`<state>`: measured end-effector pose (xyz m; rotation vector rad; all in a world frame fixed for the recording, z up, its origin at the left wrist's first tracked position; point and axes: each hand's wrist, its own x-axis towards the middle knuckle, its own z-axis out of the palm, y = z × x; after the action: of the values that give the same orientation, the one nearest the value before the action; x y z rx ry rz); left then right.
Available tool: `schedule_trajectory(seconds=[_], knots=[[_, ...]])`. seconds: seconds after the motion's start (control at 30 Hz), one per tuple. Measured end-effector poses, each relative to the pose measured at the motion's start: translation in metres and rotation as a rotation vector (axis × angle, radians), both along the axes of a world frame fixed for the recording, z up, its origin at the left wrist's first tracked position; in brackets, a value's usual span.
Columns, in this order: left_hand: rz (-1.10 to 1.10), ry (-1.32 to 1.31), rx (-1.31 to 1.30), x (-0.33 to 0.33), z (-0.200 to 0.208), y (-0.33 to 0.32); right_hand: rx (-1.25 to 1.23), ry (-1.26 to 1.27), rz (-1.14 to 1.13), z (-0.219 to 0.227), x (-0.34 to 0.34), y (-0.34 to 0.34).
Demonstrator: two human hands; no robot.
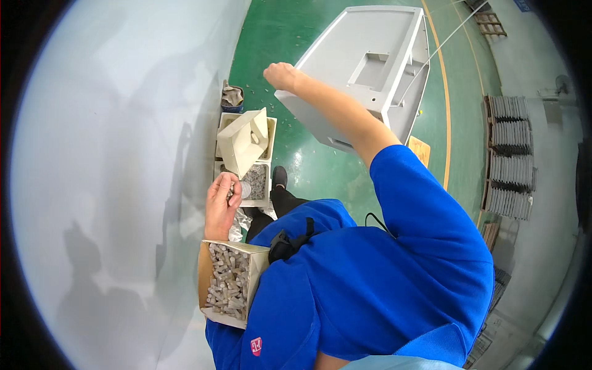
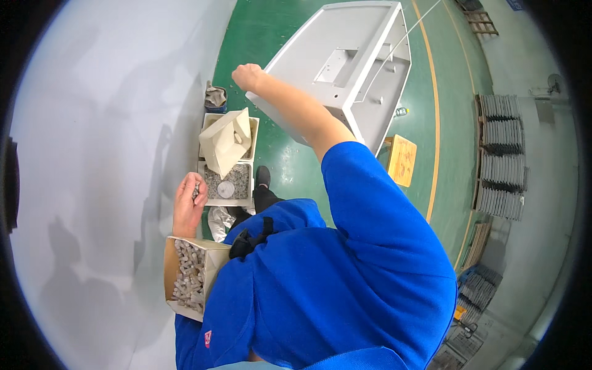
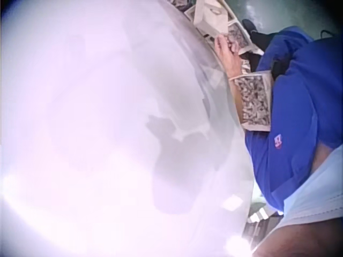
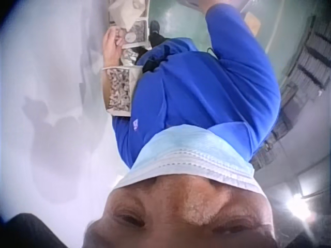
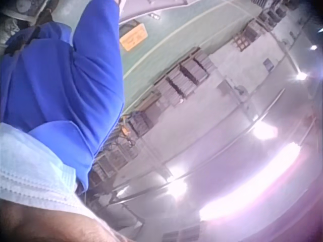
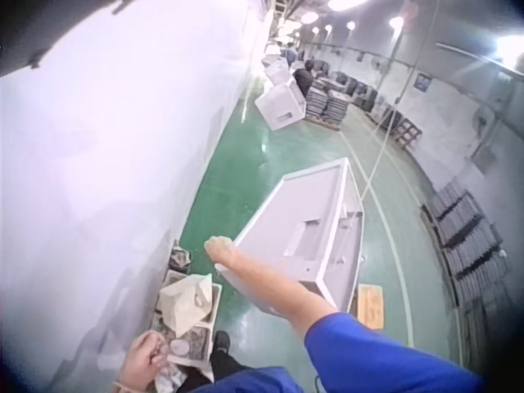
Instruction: Manually inserting and securing small metal fasteners or pins into pre-drilled holes on white metal enclosure panels.
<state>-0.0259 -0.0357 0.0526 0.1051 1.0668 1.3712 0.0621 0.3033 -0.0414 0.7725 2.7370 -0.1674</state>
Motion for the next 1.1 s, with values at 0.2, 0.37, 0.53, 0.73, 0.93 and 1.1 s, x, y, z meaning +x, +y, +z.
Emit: schedule_trajectory(seconds=[0.2, 0.37, 0.53, 0.73, 0.93, 1.1], knots=[[-0.111, -0.034, -0.016, 0.011, -0.003, -0.001, -0.317, 0.040, 0.026, 0.047, 0.022, -0.036], [-0.189, -0.055, 0.123, 0.024, -0.015, -0.002, -1.261, 0.459, 0.270, 0.120, 0.024, -0.145], [-0.214, -0.148, 0.171, 0.029, -0.016, 0.001, -1.497, 0.558, 0.083, 0.125, 0.052, -0.184], [-0.285, 0.083, 0.078, 0.043, -0.013, 0.005, -0.817, 0.614, 0.129, 0.145, 0.084, -0.207], [-0.422, 0.156, 0.057, 0.058, -0.013, 0.003, -0.615, 0.551, 0.169, 0.140, 0.106, -0.216], [-0.601, -0.004, 0.160, 0.052, 0.000, 0.015, -0.673, 0.451, 0.066, 0.136, 0.125, -0.193]])
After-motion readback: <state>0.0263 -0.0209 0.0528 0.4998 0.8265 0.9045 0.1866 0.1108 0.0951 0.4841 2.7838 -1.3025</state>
